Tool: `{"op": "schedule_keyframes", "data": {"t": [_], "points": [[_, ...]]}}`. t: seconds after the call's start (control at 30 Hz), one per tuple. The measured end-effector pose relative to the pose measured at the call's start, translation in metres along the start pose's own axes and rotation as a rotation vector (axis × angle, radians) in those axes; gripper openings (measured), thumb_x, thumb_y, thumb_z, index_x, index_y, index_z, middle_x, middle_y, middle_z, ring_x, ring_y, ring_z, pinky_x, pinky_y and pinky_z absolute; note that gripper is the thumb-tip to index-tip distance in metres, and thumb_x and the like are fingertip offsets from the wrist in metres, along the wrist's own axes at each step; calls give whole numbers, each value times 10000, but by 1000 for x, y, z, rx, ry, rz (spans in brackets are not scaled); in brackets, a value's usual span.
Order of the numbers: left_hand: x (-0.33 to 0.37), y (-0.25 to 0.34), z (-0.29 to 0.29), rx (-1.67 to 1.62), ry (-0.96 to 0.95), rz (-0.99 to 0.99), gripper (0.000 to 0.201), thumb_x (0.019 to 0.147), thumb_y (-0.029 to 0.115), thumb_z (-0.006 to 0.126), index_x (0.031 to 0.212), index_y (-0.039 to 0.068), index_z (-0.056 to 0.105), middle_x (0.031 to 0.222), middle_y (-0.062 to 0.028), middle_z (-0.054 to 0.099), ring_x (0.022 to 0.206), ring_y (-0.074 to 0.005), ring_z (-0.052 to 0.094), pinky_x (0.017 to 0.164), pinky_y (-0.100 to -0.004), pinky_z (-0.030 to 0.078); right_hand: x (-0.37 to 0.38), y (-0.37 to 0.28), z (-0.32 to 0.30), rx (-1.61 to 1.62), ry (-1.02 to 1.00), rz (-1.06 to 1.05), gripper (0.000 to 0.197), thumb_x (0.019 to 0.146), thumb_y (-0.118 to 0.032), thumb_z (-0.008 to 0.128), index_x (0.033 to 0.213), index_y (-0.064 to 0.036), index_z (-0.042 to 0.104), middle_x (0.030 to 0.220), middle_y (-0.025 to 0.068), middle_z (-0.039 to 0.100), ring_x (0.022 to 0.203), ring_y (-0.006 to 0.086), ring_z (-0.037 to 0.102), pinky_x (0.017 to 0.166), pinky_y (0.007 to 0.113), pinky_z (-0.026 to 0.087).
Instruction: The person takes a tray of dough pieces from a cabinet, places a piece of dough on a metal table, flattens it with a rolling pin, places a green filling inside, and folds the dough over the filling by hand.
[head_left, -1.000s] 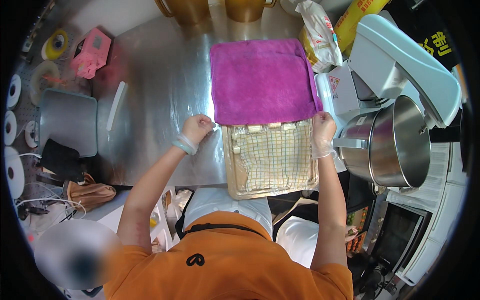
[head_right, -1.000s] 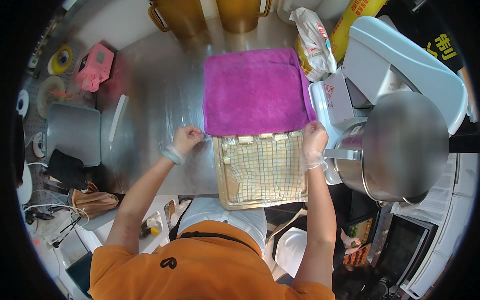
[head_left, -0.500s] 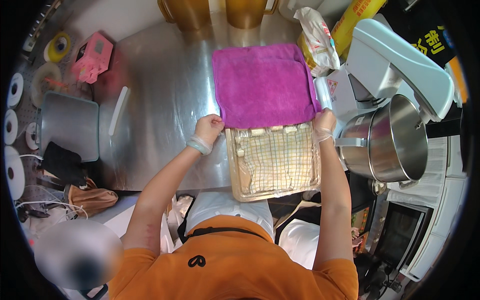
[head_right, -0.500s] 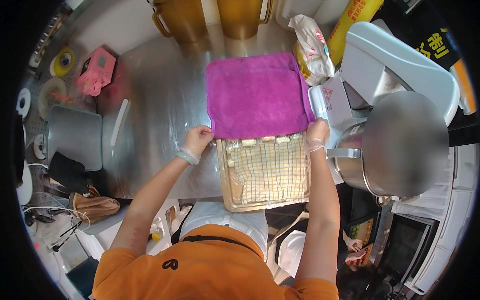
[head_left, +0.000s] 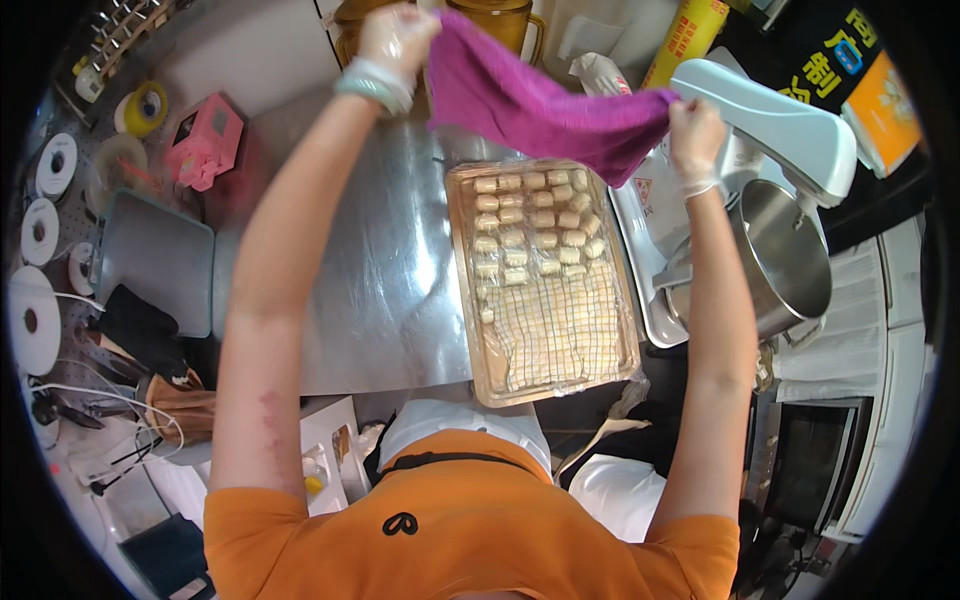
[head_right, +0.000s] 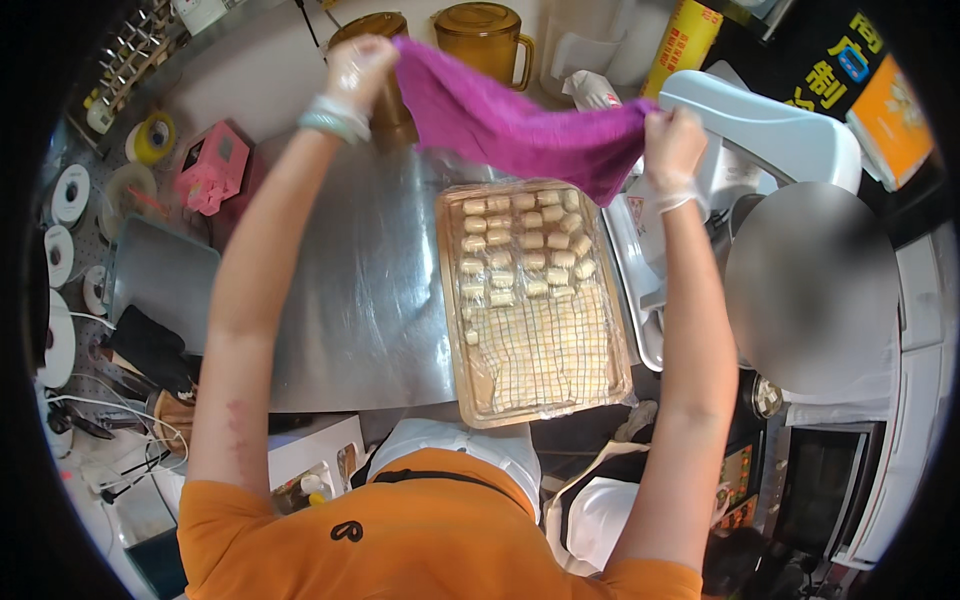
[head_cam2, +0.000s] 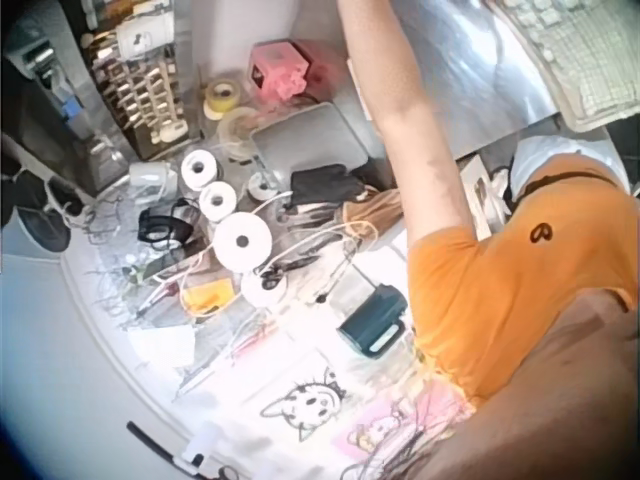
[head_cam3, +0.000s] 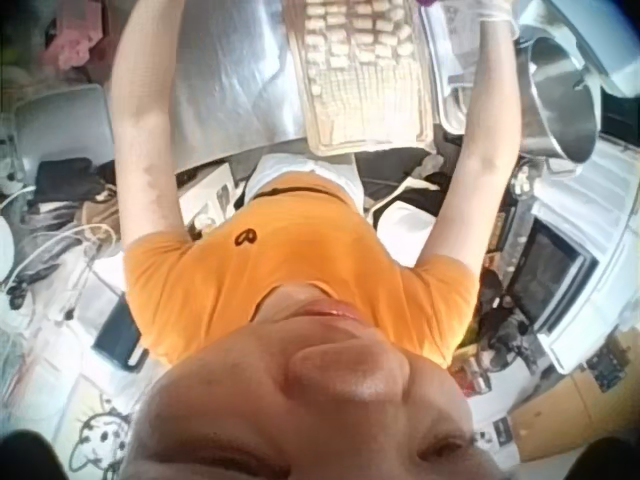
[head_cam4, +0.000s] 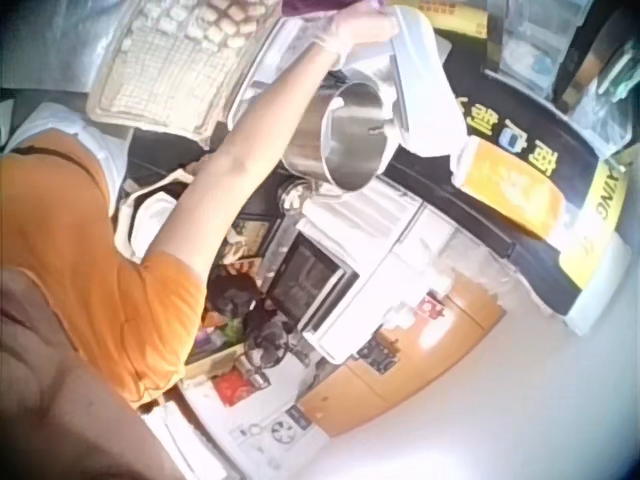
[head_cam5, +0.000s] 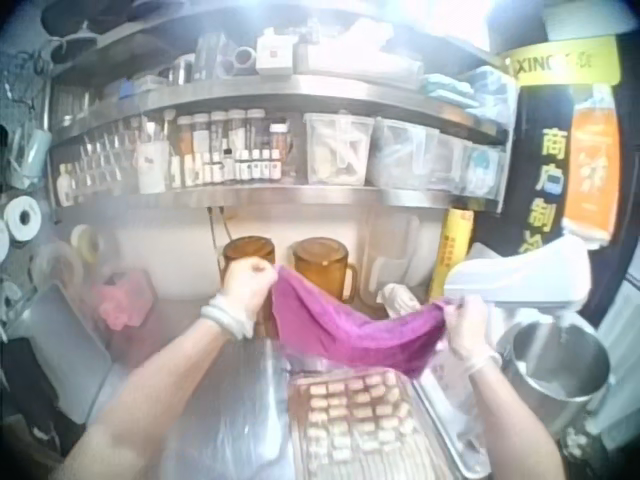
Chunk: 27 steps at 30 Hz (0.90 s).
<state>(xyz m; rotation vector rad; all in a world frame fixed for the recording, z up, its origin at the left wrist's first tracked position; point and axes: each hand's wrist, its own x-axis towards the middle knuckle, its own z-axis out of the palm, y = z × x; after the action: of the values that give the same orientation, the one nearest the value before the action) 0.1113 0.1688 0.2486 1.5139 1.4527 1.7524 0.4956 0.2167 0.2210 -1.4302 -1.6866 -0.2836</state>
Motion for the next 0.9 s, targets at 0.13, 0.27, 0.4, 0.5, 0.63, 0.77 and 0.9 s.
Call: {"op": "schedule_keyframes", "data": {"t": [0.13,0.27,0.4,0.5,0.63,0.77,0.9], "points": [[37,86,-23,-158,-82,113,120,829,128,639,747,46,670,674,12,610,625,-77,546,588,-233,439,33,-36,-106,88,79,-31,236,798,-242,639,790,-7,658,718,149,650,676,279,643,652,364,489],[10,161,-57,-41,-178,269,112,854,122,607,820,29,661,742,16,618,673,-83,569,625,-227,443,12,-73,-187,313,61,-66,149,842,-145,626,834,3,626,702,-10,573,680,58,499,642,220,423],[-34,193,-89,151,-252,462,248,913,200,564,1000,-17,646,900,-8,590,852,-107,498,831,-248,392,-41,-122,-247,449,-15,24,26,840,-13,583,844,2,604,738,-55,524,681,20,448,618,177,370],[-69,189,-46,-28,-442,377,148,883,144,580,927,13,632,852,2,593,811,-77,518,767,-231,407,-102,-136,-298,229,-32,113,50,794,39,558,814,-5,568,742,-45,501,664,22,431,611,183,367],[-124,194,-1,-199,-847,78,114,846,115,642,898,19,607,818,13,583,762,-54,520,690,-196,411,-174,-154,-367,-40,-143,230,132,678,96,528,735,-19,497,704,-24,438,605,40,381,539,182,320],[-187,223,16,-240,-972,295,193,733,128,702,752,1,558,730,-16,551,698,-97,490,650,-219,378,-233,-182,-429,-173,-142,387,185,583,124,540,672,-29,486,662,12,422,554,87,397,490,216,331],[-259,256,47,-275,-1200,456,156,637,68,679,707,7,554,666,-42,541,621,-127,497,606,-240,390,-317,-207,-502,-333,-84,580,195,571,112,580,679,-27,496,649,24,444,552,123,437,490,230,355]]}}
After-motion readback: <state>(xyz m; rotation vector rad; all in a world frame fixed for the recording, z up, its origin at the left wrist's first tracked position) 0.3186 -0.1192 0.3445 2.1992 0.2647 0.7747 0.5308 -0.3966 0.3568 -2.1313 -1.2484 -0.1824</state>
